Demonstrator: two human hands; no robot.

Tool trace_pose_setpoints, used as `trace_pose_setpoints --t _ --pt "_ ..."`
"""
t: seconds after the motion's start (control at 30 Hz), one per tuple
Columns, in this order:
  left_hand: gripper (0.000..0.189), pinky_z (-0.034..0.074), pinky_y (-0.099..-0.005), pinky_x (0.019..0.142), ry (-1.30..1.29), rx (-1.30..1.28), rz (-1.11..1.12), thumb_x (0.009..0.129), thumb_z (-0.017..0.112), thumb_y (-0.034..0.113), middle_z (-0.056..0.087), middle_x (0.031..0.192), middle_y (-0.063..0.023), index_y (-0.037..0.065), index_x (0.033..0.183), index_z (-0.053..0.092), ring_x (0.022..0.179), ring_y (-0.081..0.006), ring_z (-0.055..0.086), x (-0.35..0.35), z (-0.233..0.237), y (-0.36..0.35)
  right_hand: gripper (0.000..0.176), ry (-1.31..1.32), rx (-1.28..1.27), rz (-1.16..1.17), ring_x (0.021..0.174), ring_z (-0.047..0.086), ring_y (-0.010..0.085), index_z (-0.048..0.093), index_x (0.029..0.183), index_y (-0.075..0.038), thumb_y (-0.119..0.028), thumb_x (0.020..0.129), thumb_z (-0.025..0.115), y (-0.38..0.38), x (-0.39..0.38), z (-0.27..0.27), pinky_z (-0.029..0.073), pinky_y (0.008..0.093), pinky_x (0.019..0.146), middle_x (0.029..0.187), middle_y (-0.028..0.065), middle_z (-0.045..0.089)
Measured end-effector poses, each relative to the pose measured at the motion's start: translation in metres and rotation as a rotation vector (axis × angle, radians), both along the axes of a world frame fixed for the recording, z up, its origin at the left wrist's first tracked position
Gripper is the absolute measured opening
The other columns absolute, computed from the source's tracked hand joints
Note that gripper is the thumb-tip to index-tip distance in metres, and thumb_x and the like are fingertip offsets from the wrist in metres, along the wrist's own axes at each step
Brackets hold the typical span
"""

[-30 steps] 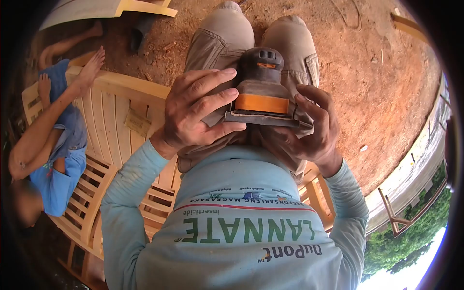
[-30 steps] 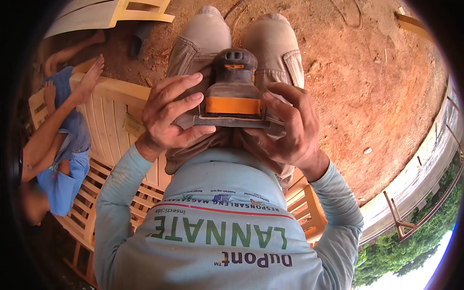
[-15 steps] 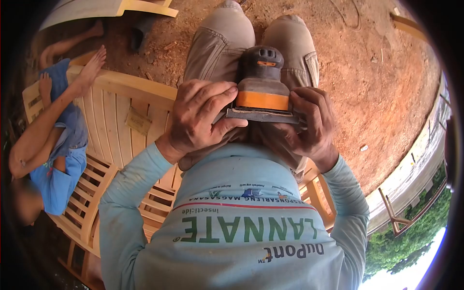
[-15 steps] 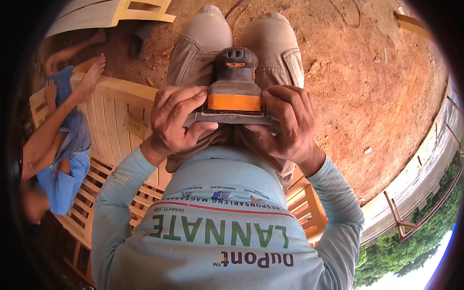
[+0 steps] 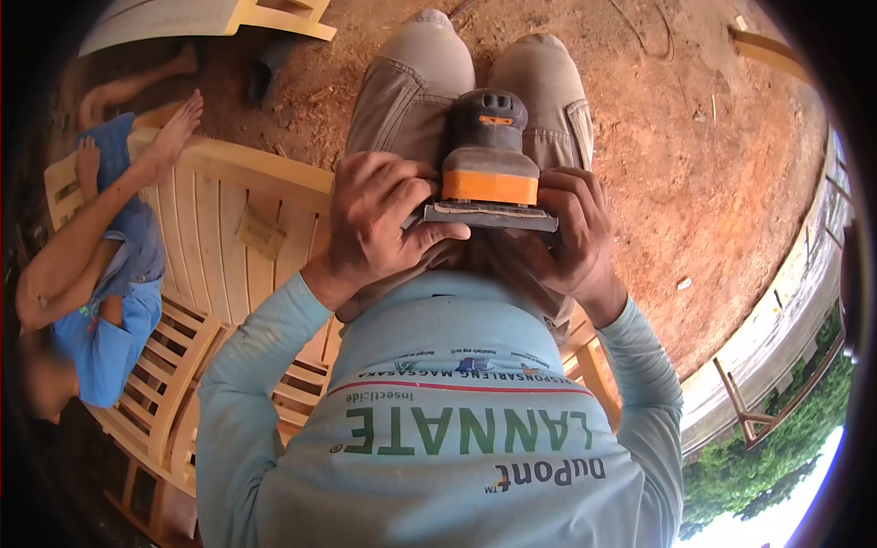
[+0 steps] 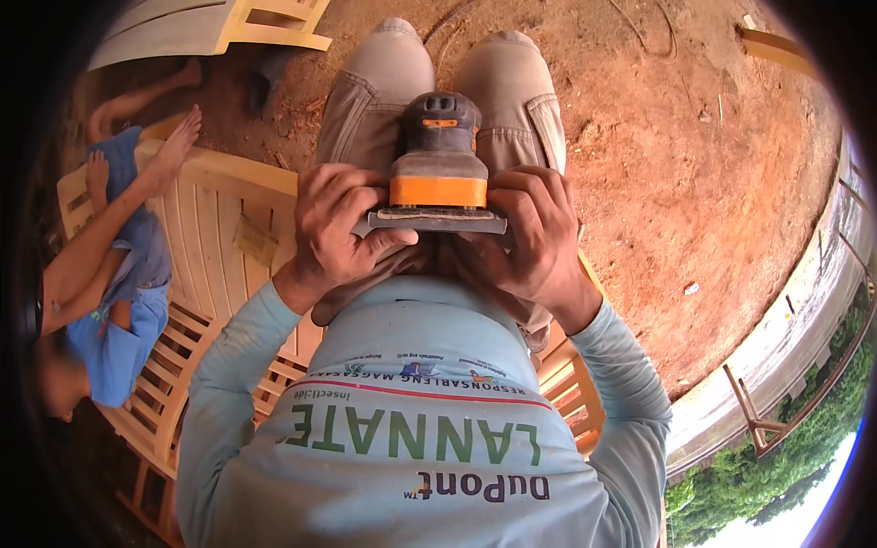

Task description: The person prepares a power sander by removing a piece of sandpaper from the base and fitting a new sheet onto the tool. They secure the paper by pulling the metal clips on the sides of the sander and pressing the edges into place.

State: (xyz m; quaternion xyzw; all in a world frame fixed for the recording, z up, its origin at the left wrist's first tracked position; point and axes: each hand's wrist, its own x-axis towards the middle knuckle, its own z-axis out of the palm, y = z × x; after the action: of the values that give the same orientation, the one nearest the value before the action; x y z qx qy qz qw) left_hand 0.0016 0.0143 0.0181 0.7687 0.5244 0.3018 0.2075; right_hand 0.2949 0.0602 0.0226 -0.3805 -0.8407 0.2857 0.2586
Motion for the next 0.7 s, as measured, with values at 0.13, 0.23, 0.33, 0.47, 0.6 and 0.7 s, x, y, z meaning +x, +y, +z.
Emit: trace_pose_setpoints --t 0.13,0.23,0.33,0.47,0.6,0.7 --pt "0.054 0.052 -0.0479 0.095 0.011 -0.021 -0.007 0.087 0.095 0.053 0.075 0.103 -0.0108 0.005 0.094 0.07 0.101 -0.0348 0.069 -0.0009 0.0032 -0.0017 0.052 0.01 -0.008 -0.002 0.11 0.07 0.0397 0.066 0.12 -0.003 -0.021 0.081 0.094 -0.0025 -0.0002 -0.0003 0.052 0.0499 0.097 0.119 0.0158 0.073" --pt "0.053 0.051 -0.0485 0.095 -0.009 -0.027 -0.006 0.086 0.097 0.049 0.074 0.103 -0.0111 0.005 0.095 0.068 0.102 -0.035 0.069 -0.0003 0.0017 -0.0016 0.053 0.01 -0.033 0.002 0.112 0.069 0.0402 0.065 0.121 -0.003 -0.019 0.08 0.095 -0.002 0.0006 0.0007 0.052 0.0505 0.098 0.119 0.0161 0.073" --pt "0.053 0.051 -0.0488 0.097 -0.023 -0.042 -0.01 0.085 0.099 0.046 0.073 0.103 -0.0113 0.006 0.096 0.068 0.102 -0.0351 0.068 0.0005 0.0019 -0.0012 0.053 0.016 -0.049 -0.005 0.112 0.069 0.0405 0.065 0.121 -0.003 -0.018 0.08 0.095 -0.003 0.0005 0.0009 0.051 0.051 0.098 0.12 0.0163 0.072" --pt "0.052 0.05 -0.0489 0.097 -0.027 -0.046 -0.013 0.085 0.099 0.045 0.072 0.103 -0.0114 0.006 0.097 0.067 0.102 -0.0352 0.068 0.0009 0.0022 0.0001 0.052 0.001 -0.054 -0.011 0.113 0.068 0.0401 0.065 0.122 -0.004 -0.018 0.081 0.095 -0.0035 0.0008 -0.0004 0.05 0.0512 0.099 0.12 0.0163 0.071" --pt "0.051 0.048 -0.0491 0.097 -0.021 -0.037 -0.033 0.09 0.094 0.049 0.068 0.101 -0.0097 0.008 0.099 0.065 0.101 -0.033 0.066 -0.0005 -0.0009 0.0012 0.051 -0.008 -0.055 -0.009 0.113 0.068 0.0396 0.065 0.121 -0.004 -0.019 0.082 0.095 -0.0026 0.0006 -0.0011 0.049 0.051 0.099 0.12 0.0157 0.071" --pt "0.05 0.048 -0.049 0.097 -0.02 -0.027 -0.038 0.092 0.091 0.051 0.066 0.101 -0.0088 0.009 0.099 0.065 0.101 -0.0318 0.065 -0.0008 -0.0026 0.002 0.05 0.0 -0.042 -0.008 0.113 0.068 0.0396 0.065 0.12 -0.004 -0.02 0.083 0.094 -0.0019 -0.0009 -0.0013 0.049 0.0509 0.099 0.12 0.0154 0.071"
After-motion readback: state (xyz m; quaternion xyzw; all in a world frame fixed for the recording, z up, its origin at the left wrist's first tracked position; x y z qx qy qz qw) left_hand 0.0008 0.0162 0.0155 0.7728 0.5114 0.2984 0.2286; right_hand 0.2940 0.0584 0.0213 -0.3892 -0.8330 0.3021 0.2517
